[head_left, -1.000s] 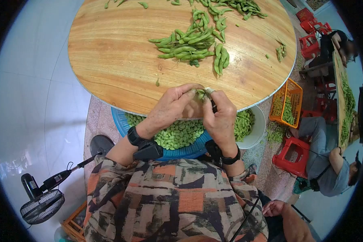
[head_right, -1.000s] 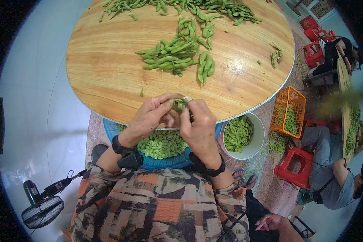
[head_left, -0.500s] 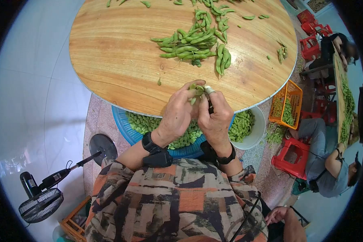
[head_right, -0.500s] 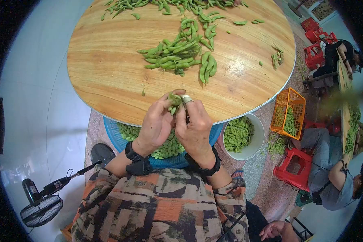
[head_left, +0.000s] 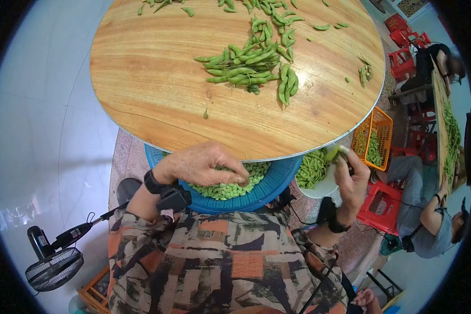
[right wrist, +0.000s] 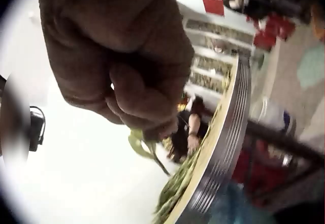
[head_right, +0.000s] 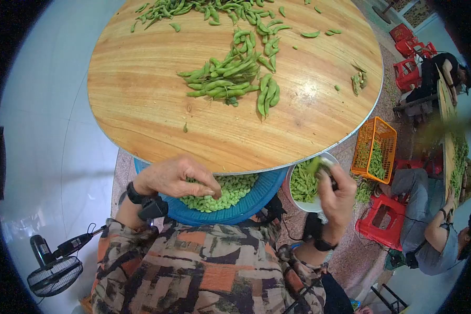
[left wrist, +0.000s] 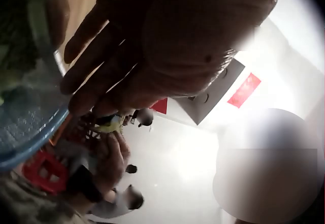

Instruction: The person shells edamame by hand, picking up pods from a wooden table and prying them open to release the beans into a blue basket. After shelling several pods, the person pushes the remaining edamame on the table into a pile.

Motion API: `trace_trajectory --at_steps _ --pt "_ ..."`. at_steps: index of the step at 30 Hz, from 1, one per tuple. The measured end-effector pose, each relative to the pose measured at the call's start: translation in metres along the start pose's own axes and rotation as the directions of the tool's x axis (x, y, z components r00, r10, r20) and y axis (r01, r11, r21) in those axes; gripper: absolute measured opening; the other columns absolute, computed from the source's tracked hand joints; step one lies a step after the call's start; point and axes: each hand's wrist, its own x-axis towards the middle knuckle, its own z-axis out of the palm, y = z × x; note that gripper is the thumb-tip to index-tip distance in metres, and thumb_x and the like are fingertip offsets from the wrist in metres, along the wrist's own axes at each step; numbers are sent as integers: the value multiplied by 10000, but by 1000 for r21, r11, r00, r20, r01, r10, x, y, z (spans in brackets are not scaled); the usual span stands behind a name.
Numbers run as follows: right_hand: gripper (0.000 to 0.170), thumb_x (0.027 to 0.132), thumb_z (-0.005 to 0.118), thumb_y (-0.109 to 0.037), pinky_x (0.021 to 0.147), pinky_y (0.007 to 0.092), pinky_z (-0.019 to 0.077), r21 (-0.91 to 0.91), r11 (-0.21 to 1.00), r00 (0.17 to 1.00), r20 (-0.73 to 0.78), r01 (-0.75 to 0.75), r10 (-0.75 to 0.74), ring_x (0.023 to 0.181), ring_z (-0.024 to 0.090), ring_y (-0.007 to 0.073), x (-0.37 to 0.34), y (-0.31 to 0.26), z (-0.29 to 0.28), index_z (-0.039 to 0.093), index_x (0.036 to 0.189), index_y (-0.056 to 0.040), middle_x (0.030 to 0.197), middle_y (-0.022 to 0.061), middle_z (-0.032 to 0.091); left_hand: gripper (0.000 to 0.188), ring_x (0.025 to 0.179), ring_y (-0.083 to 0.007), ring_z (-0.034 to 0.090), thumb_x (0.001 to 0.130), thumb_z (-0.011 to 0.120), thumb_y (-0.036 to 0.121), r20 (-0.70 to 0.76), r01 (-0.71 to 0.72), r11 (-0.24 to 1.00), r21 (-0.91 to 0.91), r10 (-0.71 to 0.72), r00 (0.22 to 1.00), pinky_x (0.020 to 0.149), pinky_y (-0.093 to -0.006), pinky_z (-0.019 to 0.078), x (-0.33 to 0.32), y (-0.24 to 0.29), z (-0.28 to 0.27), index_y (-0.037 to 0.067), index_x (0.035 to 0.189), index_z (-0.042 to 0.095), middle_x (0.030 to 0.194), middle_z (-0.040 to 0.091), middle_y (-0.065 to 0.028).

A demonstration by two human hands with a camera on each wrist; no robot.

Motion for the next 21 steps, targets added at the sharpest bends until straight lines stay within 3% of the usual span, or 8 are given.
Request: trace_trajectory --at_steps 1,3,4,5,7,10,13,21 --pt "244 892 599 -15 509 290 436 -2 1000 1000 -1 0 0 579 584 130 -1 17 -14 662 1125 12 740 75 644 205 843 -215 690 945 583 145 0 -2 1000 0 2 1000 748 -361 525 7 8 -8 32 1062 707 885 732 -90" --pt "270 888 599 -39 536 390 471 -583 803 986 -16 123 -163 593 638 300 -7 46 -28 650 1151 0 795 190 679 230 923 -263 696 917 623 145 -179 130 905 404 -61 982 788 -346 537 34 19 -21 22 1099 690 939 721 -128" --pt "272 892 590 -50 613 452 497 -722 688 985 -56 73 -163 699 656 406 -6 31 -25 639 1155 2 861 261 671 275 950 -273 684 904 634 167 -259 136 816 561 17 966 804 -360 536 55 16 -26 21 1136 664 981 703 -135" --pt "272 892 590 -50 613 452 497 -724 686 984 -61 70 -165 699 656 406 -4 26 -21 639 1155 2 861 261 671 328 978 -284 672 891 645 189 -324 159 698 698 110 940 820 -374 534 79 10 -31 20 1173 639 1022 685 -142" --pt "267 894 590 -50 638 431 513 -526 850 988 -141 -20 -64 721 679 378 3 20 -15 640 1150 7 848 242 684 444 1103 -333 609 896 640 236 -346 90 620 780 306 887 899 -402 518 120 -2 -39 16 1272 554 1194 603 -171" --pt "242 894 588 -44 643 422 517 -487 873 980 -173 3 -99 718 687 362 8 14 -8 651 1121 11 818 235 680 485 1236 -381 506 898 627 212 -374 200 447 872 343 862 995 -416 478 159 -24 -37 9 1319 497 1331 497 -200" --pt "226 894 586 -33 632 410 514 -453 891 977 -192 -4 -93 693 685 340 9 5 -5 658 1103 13 797 228 673 477 1296 -426 439 887 621 183 -317 183 374 909 337 887 1045 -431 449 155 -35 -30 2 1311 499 1361 474 -216" --pt "207 886 593 -17 627 373 513 -379 925 988 -144 3 -62 689 692 284 12 1 12 675 1073 16 801 225 669 438 1310 -393 444 853 601 55 -213 72 432 899 287 934 1054 -451 439 54 -23 -24 5 1279 510 1380 476 -185"
